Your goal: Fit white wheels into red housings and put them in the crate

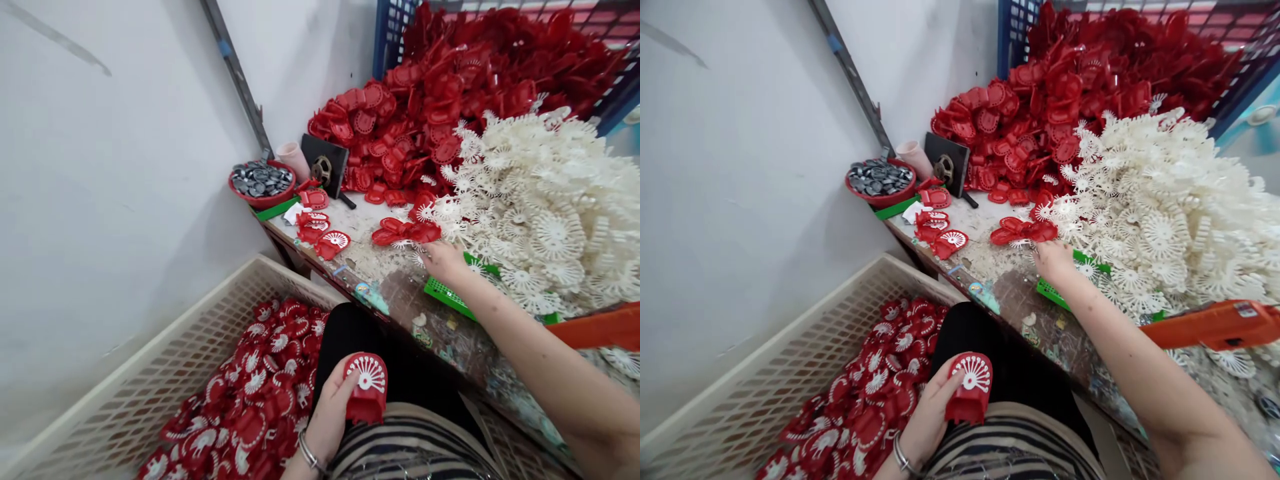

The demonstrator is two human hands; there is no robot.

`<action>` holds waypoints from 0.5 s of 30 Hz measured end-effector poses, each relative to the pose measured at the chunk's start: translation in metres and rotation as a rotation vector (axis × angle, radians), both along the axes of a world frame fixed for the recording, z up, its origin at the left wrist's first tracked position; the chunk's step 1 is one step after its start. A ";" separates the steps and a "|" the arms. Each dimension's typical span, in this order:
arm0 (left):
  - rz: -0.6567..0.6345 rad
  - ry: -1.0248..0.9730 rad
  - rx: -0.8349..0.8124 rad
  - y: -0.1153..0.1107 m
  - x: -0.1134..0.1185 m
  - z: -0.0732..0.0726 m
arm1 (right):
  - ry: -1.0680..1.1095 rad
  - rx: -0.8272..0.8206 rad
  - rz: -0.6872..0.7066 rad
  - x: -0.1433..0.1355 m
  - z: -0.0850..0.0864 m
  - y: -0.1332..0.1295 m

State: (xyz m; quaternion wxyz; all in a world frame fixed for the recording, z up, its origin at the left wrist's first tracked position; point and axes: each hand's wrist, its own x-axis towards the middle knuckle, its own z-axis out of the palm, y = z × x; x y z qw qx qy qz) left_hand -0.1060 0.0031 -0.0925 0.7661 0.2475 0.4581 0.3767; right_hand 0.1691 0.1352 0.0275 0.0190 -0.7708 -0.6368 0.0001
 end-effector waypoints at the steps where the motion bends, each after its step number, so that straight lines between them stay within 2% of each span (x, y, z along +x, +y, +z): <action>1: 0.019 0.005 -0.011 -0.001 -0.001 0.000 | -0.029 -0.012 -0.030 0.006 0.003 0.004; 5: 0.092 -0.001 -0.118 0.002 -0.008 -0.002 | -0.126 -0.068 -0.116 0.031 0.008 -0.010; 9: 0.092 -0.043 -0.205 0.005 -0.009 -0.003 | -0.177 -0.132 -0.139 0.052 0.001 -0.032; 12: 0.036 -0.090 -0.145 0.005 -0.003 -0.004 | -0.188 -0.125 -0.117 0.063 -0.006 -0.039; 15: -0.036 -0.136 -0.044 0.001 0.002 -0.009 | -0.174 -0.038 -0.069 0.065 -0.006 -0.041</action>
